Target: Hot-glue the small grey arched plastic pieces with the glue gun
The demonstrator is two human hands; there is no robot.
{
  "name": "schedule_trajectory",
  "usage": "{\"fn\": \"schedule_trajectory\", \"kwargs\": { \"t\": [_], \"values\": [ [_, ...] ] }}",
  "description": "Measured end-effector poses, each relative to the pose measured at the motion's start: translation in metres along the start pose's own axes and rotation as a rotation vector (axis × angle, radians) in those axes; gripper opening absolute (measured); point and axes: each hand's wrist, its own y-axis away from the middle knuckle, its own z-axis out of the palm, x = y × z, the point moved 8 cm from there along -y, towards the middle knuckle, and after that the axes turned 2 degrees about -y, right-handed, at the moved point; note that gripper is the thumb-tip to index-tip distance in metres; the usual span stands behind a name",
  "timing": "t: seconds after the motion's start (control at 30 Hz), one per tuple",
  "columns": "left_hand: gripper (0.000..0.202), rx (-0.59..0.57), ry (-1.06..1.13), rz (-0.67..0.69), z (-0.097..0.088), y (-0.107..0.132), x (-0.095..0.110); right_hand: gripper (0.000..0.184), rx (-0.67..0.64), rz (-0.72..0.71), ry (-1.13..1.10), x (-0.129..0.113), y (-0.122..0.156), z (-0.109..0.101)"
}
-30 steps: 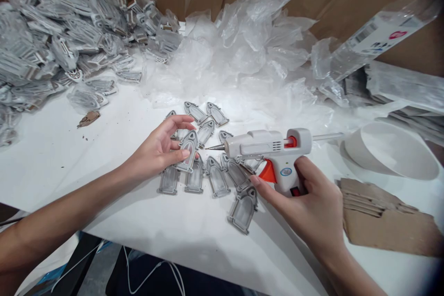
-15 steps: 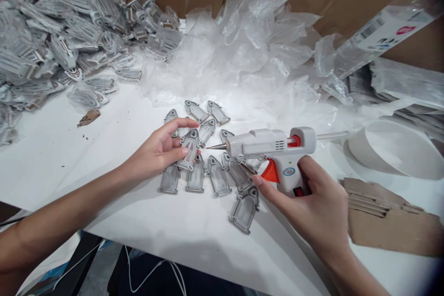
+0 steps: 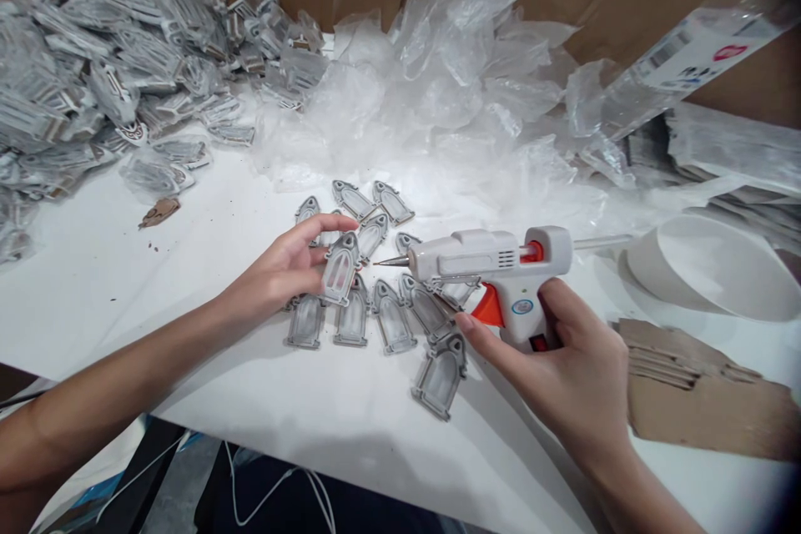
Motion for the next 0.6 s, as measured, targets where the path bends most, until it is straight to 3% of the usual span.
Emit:
{"fn": "schedule_trajectory", "kwargs": {
  "t": [0.13, 0.3, 0.47, 0.6],
  "values": [
    [0.076, -0.081, 0.051, 0.008, 0.005, -0.001, -0.003, 0.057, 0.010, -0.006, -0.008, 0.000, 0.000, 0.000],
    [0.075, -0.058, -0.044, -0.003, 0.008, 0.001, -0.006, 0.056, 0.001, -0.013, 0.001, 0.001, 0.000, 0.001],
    [0.073, 0.091, -0.408, 0.193, 0.005, 0.007, 0.012, 0.051, -0.011, -0.008, -0.006, 0.000, 0.000, 0.003],
    [0.076, 0.106, -0.552, 0.312, 0.009, 0.011, 0.019, 0.041, -0.019, 0.022, -0.005, 0.001, 0.001, 0.005]
  ]
}}
